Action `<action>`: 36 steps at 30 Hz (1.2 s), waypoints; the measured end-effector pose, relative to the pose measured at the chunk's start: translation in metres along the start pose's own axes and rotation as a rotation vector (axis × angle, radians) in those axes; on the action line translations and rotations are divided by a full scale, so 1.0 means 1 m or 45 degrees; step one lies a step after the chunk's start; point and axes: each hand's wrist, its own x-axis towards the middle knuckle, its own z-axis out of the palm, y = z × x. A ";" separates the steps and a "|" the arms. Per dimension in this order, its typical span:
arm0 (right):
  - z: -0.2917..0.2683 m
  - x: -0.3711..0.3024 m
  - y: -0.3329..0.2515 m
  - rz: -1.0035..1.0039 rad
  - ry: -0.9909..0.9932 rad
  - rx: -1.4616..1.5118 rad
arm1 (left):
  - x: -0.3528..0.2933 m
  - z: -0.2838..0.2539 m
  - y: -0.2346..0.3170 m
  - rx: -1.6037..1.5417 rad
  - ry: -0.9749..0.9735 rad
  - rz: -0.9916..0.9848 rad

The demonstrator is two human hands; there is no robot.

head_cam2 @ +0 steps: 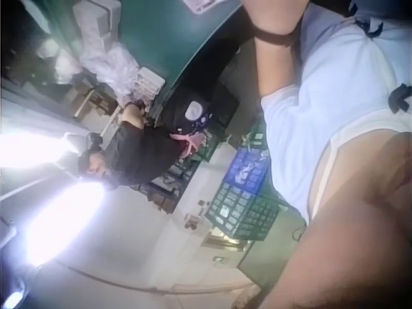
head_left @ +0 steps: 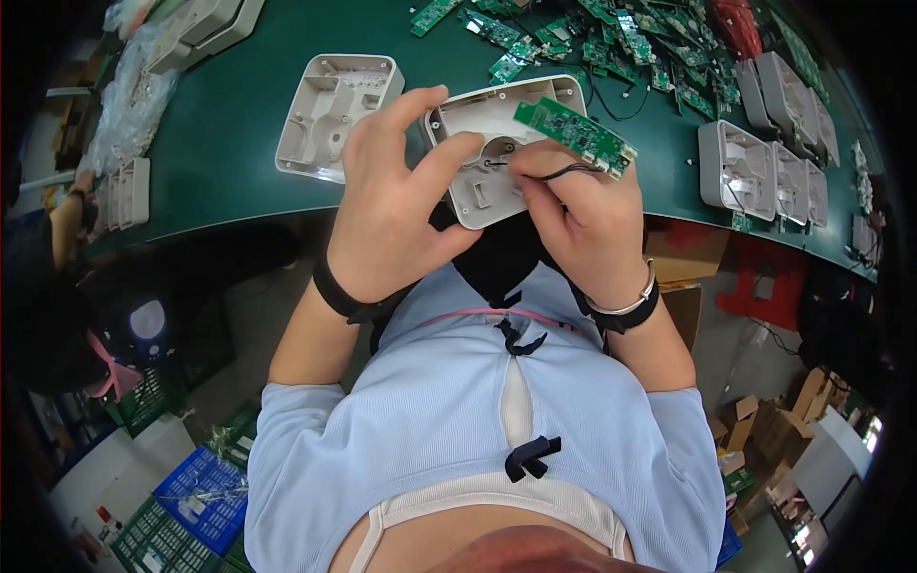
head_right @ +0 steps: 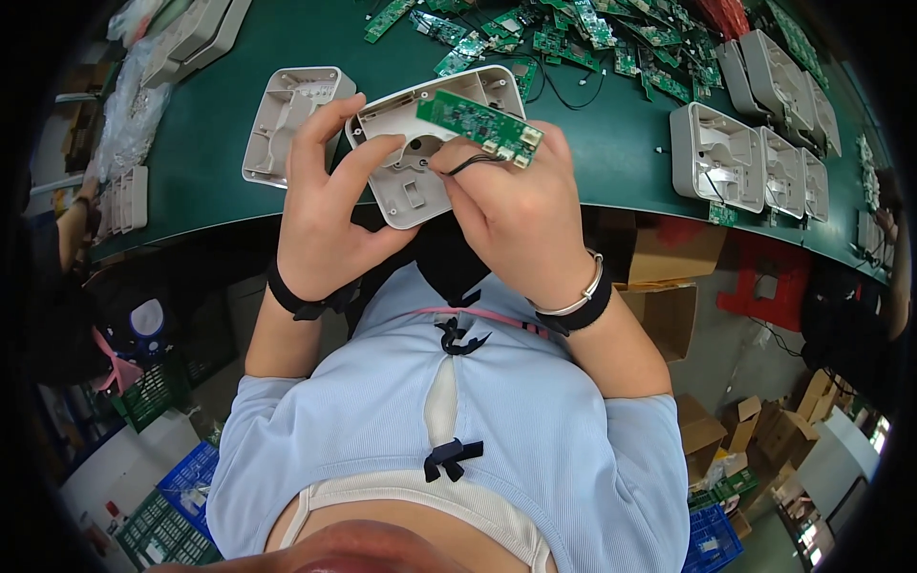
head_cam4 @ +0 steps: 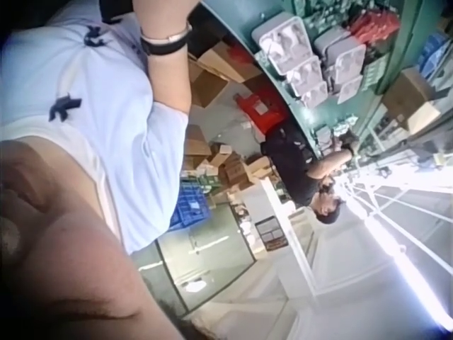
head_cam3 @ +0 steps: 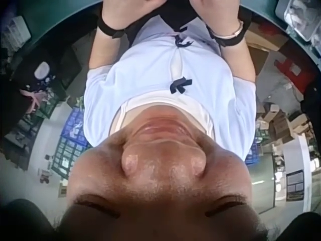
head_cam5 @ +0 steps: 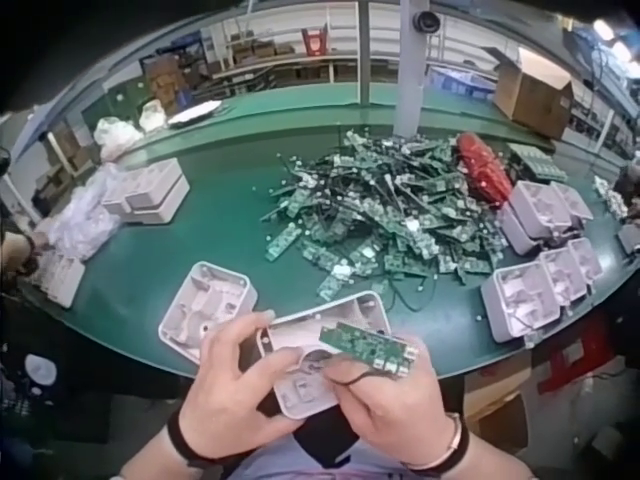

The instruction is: The person picks up a plastic housing and a circuit board, threads a wire through the housing, and presses the board into place. They repeat this process for several units, setting completed assemblies aside and reaching for new components from the piles on the workbench.

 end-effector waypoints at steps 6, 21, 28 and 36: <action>0.003 -0.001 -0.007 -0.080 0.090 -0.070 | 0.000 0.004 0.007 -0.241 0.168 -0.048; 0.014 -0.015 -0.016 0.008 0.149 0.016 | -0.015 0.012 0.016 -0.781 -0.009 -0.399; 0.012 -0.015 -0.016 0.053 0.180 -0.039 | -0.013 0.013 0.019 -0.726 -0.025 -0.318; -0.006 -0.018 -0.004 0.156 0.161 -0.185 | -0.011 0.006 0.015 -0.794 -0.006 -0.395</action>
